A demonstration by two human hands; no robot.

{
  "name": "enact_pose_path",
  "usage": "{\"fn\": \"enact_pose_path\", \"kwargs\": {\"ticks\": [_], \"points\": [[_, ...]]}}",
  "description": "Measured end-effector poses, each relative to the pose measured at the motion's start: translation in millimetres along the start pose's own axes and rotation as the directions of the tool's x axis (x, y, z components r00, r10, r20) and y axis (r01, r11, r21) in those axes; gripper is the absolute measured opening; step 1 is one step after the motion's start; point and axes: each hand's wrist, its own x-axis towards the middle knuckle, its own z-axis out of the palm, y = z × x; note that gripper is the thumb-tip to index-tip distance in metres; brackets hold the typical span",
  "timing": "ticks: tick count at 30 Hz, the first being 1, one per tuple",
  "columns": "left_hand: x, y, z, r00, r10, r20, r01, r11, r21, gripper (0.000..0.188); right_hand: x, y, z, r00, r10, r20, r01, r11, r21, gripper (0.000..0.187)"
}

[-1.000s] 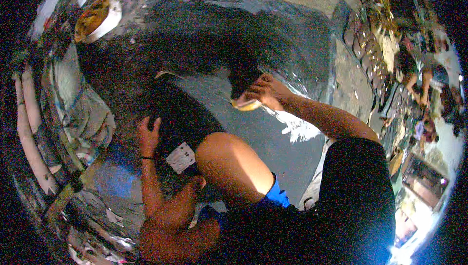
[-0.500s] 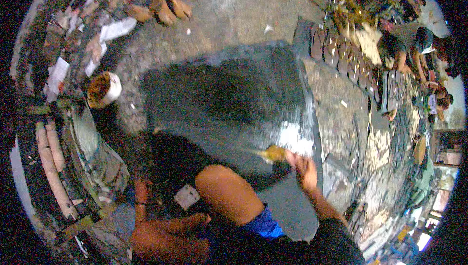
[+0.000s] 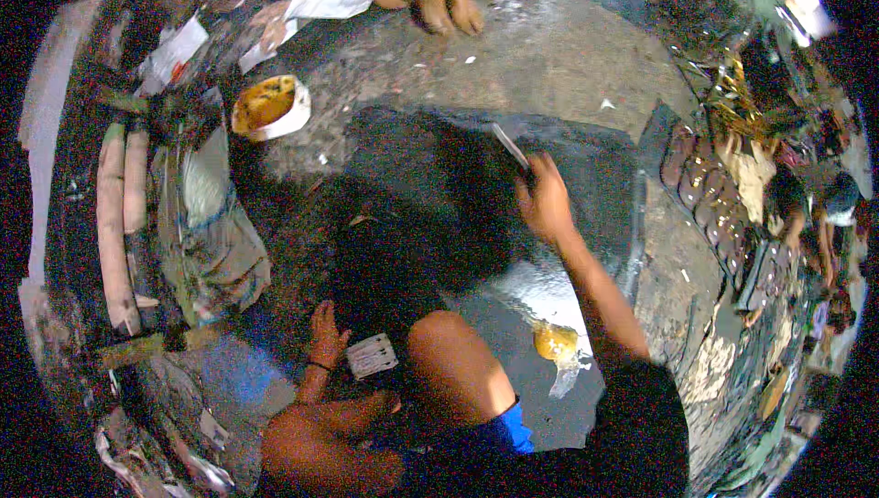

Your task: The person sits on the floor and applies a yellow adhesive to a black sheet using a brush, then pours more adhesive from a metal can into a container. The person continues spreading adhesive and arranges brown flip-flops on the treated surface.

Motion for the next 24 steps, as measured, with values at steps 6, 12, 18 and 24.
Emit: {"fn": "enact_pose_path", "kwargs": {"ticks": [6, 12, 18, 24], "points": [[14.9, 25.8, -7.7, 0.998, -0.043, 0.055, 0.045, 0.999, -0.025, 0.077, 181.7, -63.8, 143.6, 0.908, -0.027, 0.418, 0.15, 0.953, -0.265, 0.04], [-2.9, 11.1, 3.6, 1.0, -0.019, -0.022, 0.019, 1.0, 0.011, 0.076, 170.1, -65.6, 203.1, 0.871, -0.069, 0.486, 0.258, 0.906, -0.335, 0.047], [15.3, 28.1, -18.9, 0.993, 0.001, 0.117, 0.001, 1.0, -0.022, 0.077, 82.7, -56.3, 186.4, 0.773, -0.426, 0.471, 0.524, 0.847, -0.093, 0.045], [-20.8, -42.8, -46.0, 0.995, 0.094, -0.021, -0.096, 0.986, -0.139, 0.049, 111.7, -92.8, 107.9, 0.873, -0.037, 0.486, -0.27, 0.793, 0.546, 0.03]]}}
